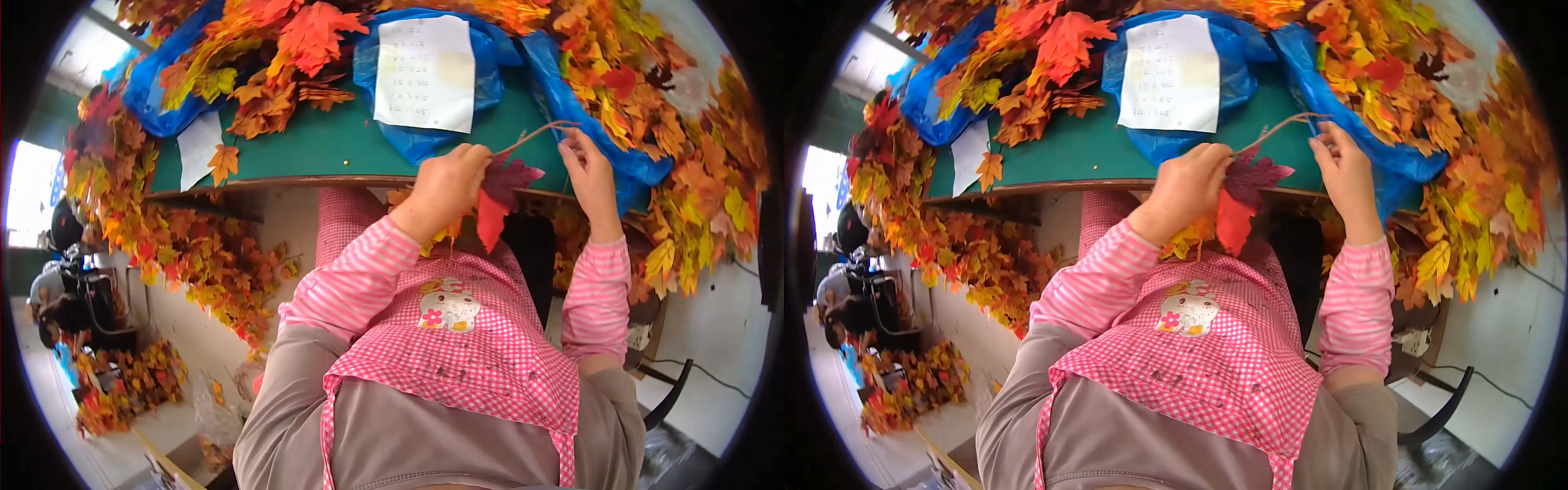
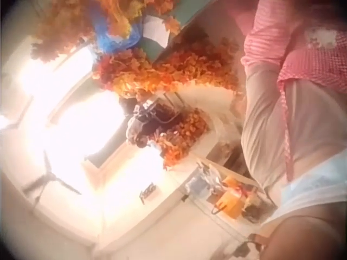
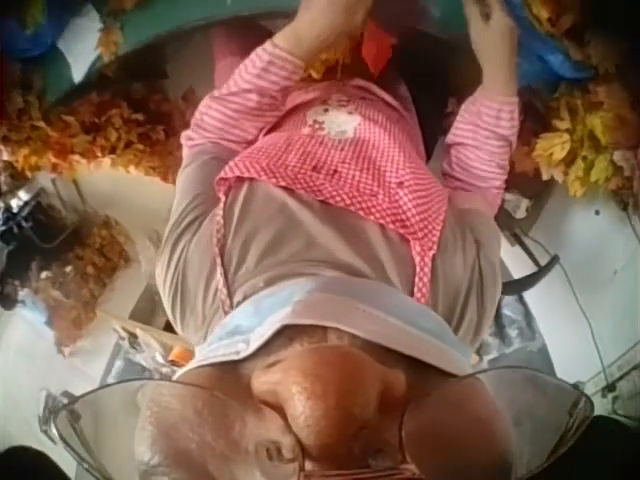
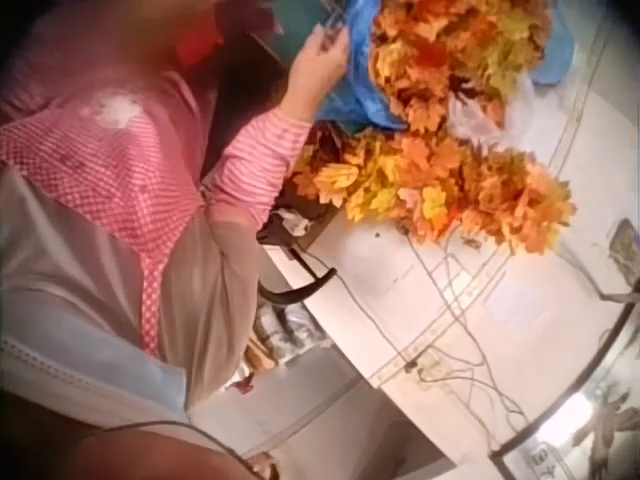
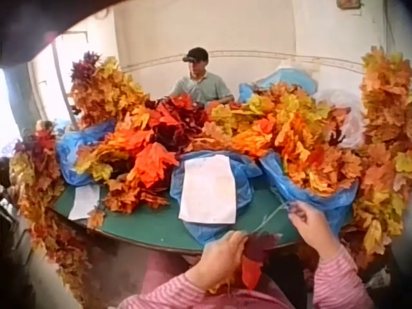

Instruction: Assembling and twisting artificial maple leaves onto a decorative wire vine or branch.

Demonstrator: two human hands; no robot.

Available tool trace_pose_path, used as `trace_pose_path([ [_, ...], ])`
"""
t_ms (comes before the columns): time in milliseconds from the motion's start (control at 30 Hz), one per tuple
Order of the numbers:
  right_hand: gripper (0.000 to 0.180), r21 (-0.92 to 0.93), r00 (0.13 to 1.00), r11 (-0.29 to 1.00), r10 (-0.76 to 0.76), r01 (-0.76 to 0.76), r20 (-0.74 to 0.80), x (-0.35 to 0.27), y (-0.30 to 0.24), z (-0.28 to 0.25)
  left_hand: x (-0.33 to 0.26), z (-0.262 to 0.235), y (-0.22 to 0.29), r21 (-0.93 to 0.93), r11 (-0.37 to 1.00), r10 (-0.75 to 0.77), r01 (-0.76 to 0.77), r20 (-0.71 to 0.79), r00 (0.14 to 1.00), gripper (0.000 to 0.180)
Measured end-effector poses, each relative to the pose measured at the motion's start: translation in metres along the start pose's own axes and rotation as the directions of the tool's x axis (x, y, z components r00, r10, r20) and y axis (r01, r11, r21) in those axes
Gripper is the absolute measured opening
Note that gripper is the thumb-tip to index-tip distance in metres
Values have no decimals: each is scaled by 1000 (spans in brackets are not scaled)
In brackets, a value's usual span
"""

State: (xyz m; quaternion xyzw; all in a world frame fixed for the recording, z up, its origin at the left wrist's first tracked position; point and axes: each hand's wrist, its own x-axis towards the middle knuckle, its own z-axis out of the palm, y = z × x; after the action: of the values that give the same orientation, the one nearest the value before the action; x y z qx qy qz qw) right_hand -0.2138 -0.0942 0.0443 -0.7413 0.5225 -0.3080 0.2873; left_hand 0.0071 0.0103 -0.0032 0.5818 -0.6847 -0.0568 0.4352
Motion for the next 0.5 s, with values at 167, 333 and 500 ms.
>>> trace_pose_path([
  [167, 31, -200, 828, 897, -440, 393, -348, -14, -12, 2, 8, 17, 4, 162, 987, -17, 9, 48, 999, 10],
  [333, 23, -180, 762, 778, -628, 603, -160, -22, -28, 20, 19, 25, 2, -72, 990, -95, 118, 269, 959, 12],
  [500, 25, -66, 833, 834, -551, 548, -50, -23, -22, 45, 22, 30, 2, -40, 992, -111, 120, 188, 976, 12],
])
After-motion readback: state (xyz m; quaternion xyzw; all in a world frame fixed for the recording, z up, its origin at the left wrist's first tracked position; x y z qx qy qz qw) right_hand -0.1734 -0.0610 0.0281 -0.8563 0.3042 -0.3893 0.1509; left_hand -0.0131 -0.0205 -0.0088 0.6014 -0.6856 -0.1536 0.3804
